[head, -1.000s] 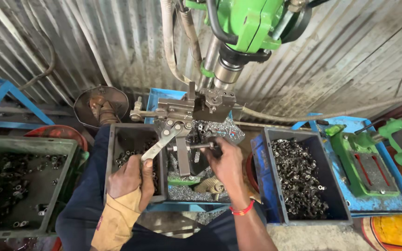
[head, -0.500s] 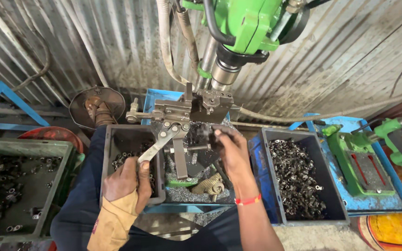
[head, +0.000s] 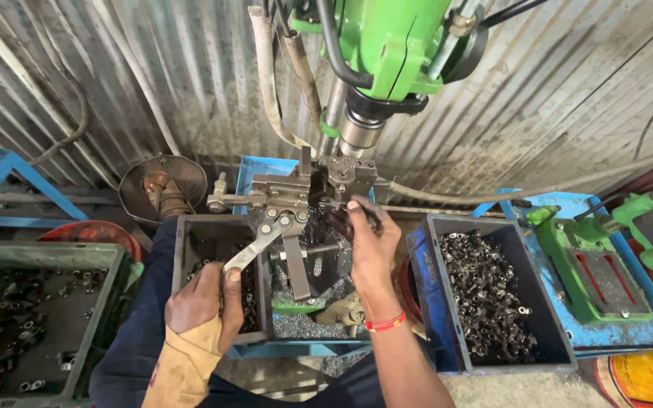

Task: The person sits at a bench drill press, picks small metal fittings from a bin, and places them one at a time under the drill to bore holes. They pull the drill lever down with one hand while holding the part, then move finished parts into a collection bin and reach for the next piece.

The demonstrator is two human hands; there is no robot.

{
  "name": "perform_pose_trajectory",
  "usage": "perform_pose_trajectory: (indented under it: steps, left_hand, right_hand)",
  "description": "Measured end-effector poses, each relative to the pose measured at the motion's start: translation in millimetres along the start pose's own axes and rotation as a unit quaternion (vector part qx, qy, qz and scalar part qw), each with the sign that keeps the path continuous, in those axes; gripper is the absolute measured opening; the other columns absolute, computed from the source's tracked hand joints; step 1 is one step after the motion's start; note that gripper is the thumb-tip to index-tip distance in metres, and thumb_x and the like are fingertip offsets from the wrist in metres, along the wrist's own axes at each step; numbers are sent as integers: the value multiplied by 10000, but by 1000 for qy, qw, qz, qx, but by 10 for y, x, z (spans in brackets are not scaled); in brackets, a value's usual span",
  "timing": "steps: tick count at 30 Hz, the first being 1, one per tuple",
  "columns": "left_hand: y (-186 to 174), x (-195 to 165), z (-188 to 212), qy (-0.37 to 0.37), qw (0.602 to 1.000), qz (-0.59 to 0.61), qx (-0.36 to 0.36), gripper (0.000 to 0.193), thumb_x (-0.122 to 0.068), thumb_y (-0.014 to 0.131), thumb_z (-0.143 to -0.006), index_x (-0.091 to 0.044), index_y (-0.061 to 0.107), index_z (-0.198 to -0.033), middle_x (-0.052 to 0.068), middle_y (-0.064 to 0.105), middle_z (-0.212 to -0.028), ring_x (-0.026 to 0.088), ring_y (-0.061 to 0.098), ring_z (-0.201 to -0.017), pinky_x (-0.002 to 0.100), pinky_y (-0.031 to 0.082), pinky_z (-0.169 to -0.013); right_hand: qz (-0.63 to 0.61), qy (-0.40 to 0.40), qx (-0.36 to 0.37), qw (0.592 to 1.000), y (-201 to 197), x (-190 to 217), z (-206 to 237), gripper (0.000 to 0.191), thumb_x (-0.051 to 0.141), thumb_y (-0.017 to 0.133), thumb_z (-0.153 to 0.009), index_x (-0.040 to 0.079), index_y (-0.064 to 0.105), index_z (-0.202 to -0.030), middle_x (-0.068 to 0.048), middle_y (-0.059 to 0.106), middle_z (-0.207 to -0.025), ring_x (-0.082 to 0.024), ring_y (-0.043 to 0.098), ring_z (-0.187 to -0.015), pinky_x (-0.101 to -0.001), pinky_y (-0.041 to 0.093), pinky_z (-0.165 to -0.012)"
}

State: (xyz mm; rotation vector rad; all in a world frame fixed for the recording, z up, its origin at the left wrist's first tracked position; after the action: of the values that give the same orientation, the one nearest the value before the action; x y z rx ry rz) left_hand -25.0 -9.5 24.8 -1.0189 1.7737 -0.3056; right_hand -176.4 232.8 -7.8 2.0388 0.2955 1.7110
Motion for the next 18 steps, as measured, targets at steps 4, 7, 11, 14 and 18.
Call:
perform_pose_trajectory:
  steps: [4, 7, 11, 14, 18]
  left_hand:
    - [-1, -11, -12, 10, 1000, -19, -18, 181, -254, 580, -995, -88, 638, -956, 169, 692, -787, 427, 666, -676, 514, 513, -584]
    - [-40, 38, -88, 0, 1000, -16, -19, 169, -242, 597, -980, -84, 658, -983, 162, 698, -809, 406, 679, -676, 491, 531, -601]
    - [-216, 11, -419, 118, 987, -33, -106, 261, -167, 633, -943, -2, 640, -1146, 238, 633, -1077, 438, 611, -974, 519, 509, -853]
    - [-206, -44, -871, 220, 962, -10, -160, 270, -145, 662, -946, 30, 666, -1151, 238, 608, -1212, 420, 542, -1149, 521, 448, -1011]
    - [-47, 7, -1264, 240, 964, -28, -110, 178, -184, 720, -919, -24, 709, -840, 168, 642, -1122, 393, 569, -1080, 501, 459, -919]
  right_hand:
    - [-78, 31, -32, 996, 77, -72, -65, 186, 13, 695, -943, -78, 661, -1102, -135, 709, -980, -251, 741, -842, -417, 666, -811]
    - [-70, 42, -21, 996, 86, -49, -151, 218, 44, 716, -920, -66, 666, -1100, -133, 718, -984, -240, 739, -850, -411, 671, -817]
    - [312, -125, 27, 941, -153, 226, -346, 303, 154, 797, -895, -48, 720, -1107, -115, 748, -1018, -190, 724, -901, -326, 591, -804]
    - [368, -154, -52, 916, -505, 474, -737, 284, 254, 762, -983, -19, 787, -1057, -120, 698, -896, -116, 569, -760, -266, 443, -653]
    - [-17, -42, 58, 997, -542, 894, -1804, 228, 317, 574, -1030, 109, 647, -1090, -10, 647, -875, -159, 610, -772, -334, 475, -657]
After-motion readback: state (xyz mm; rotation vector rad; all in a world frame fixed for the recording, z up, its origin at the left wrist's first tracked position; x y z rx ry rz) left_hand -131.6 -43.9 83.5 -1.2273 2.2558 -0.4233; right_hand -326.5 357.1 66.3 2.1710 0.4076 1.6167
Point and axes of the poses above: each hand's wrist, its own z-axis away from the middle knuckle, its own y-axis out of the palm, x = y × z, the point moved 4 cm from there along -z, towards the middle knuckle
